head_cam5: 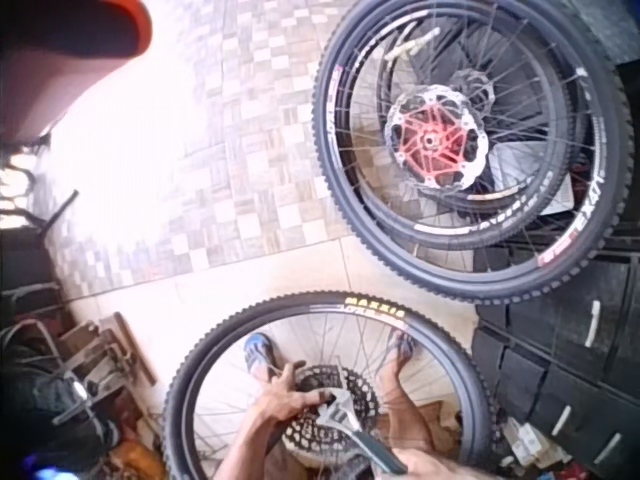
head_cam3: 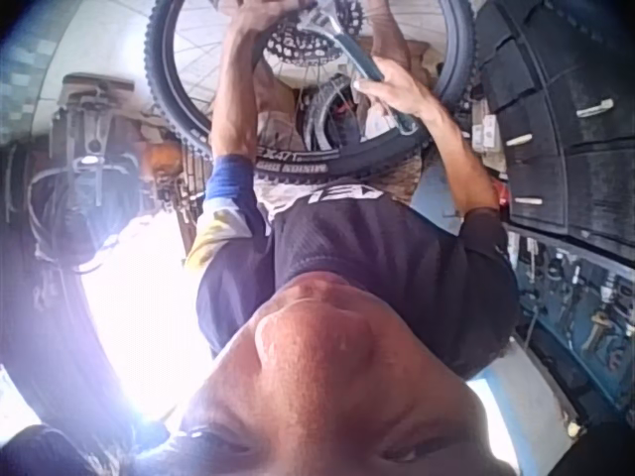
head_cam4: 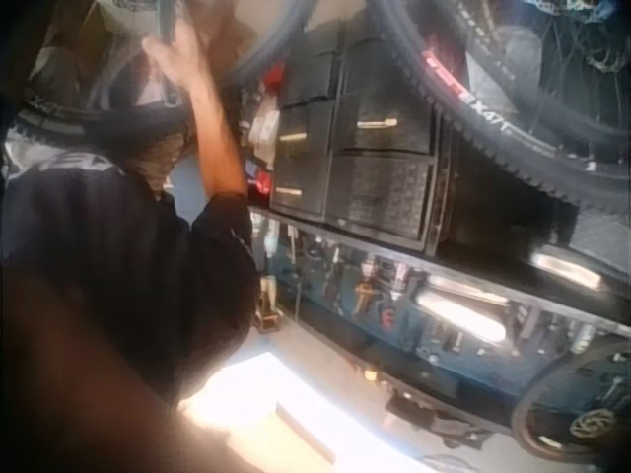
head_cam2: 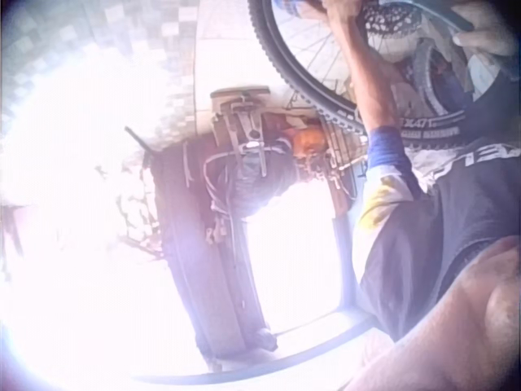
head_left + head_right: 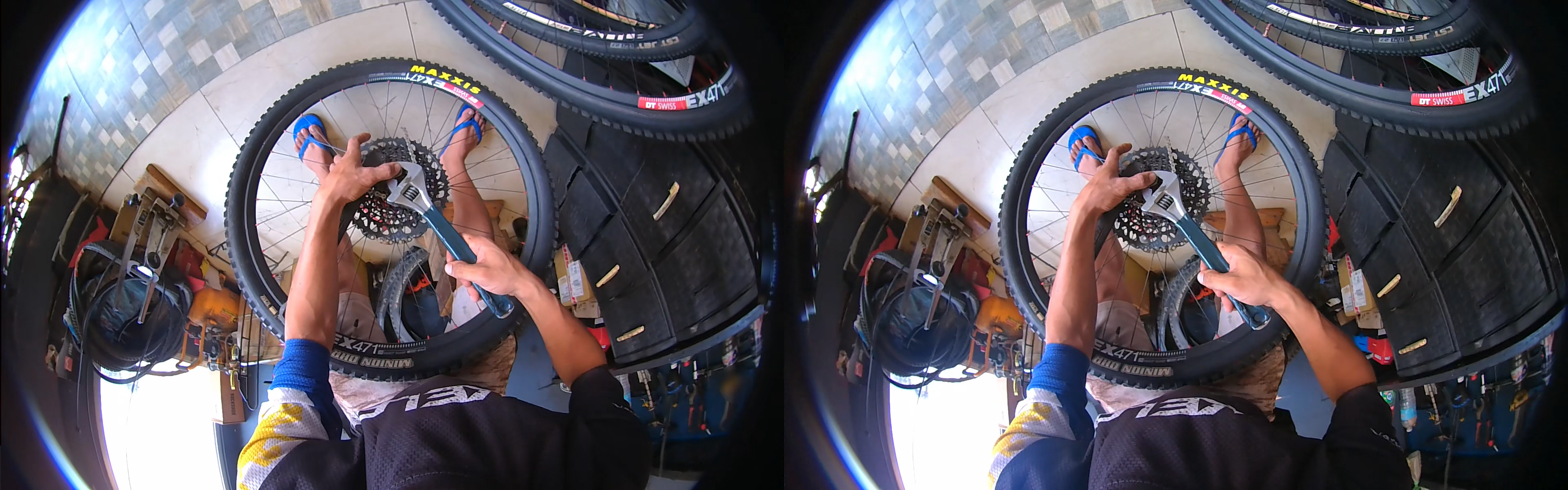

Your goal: The person sits on the floor and uses a hammer to tap the cassette on a bicycle wheel. They then stand, move the wheel, and use a screwdriver to adjust the hub on another wheel before returning to the floor to hammer the first wheel again.

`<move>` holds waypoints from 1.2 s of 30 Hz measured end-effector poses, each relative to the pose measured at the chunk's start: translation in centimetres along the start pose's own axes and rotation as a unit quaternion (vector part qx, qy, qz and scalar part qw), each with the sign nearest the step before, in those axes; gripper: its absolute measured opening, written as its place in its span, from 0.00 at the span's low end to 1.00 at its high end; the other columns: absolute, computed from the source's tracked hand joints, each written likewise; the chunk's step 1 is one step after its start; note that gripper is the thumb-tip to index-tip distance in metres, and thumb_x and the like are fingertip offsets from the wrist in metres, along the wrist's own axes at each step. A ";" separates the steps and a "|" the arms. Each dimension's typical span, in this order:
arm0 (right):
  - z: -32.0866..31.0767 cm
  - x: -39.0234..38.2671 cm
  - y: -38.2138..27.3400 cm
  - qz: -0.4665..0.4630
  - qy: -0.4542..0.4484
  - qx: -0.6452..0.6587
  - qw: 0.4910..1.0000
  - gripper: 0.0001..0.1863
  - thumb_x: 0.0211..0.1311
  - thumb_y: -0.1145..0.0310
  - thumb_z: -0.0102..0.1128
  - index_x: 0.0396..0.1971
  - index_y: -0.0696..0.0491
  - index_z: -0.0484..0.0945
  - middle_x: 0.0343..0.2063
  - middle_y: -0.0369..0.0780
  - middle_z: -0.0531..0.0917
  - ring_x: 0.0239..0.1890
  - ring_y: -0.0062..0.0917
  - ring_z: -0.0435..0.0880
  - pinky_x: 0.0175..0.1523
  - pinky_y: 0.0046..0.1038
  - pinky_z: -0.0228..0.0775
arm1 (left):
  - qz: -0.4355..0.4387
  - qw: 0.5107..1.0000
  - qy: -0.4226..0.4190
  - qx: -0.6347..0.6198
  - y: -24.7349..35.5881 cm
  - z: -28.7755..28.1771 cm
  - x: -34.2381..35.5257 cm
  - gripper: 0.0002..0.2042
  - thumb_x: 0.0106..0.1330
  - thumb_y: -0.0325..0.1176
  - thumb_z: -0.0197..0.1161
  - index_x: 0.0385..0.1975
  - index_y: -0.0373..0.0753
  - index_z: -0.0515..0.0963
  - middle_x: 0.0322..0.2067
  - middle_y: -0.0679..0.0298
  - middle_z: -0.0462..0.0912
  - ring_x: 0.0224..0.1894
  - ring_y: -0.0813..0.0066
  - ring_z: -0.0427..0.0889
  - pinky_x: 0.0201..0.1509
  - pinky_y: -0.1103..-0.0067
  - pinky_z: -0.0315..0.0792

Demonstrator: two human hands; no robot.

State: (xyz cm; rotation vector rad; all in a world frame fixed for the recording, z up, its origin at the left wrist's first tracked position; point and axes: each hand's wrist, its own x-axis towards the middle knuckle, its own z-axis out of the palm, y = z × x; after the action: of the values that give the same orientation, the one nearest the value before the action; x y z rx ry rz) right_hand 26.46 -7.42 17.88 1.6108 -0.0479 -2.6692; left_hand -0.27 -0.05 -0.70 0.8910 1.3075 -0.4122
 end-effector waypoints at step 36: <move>-14.0 10.6 -14.8 -0.297 0.180 -0.694 0.631 0.15 0.52 0.67 0.66 0.37 0.57 0.75 0.37 0.50 0.80 0.40 0.52 0.81 0.45 0.48 0.74 | 0.006 1.000 -0.002 -0.009 0.3 0.0 -0.3 0.55 0.47 0.64 0.77 0.73 0.39 0.63 0.59 0.32 0.77 0.65 0.35 0.72 0.71 0.57 0.65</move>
State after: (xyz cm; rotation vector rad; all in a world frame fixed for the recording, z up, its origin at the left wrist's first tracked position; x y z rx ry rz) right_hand 33.88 6.83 1.41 1.3971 2.1692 -1.3509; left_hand -0.12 0.01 -0.38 0.8826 1.2992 -0.3932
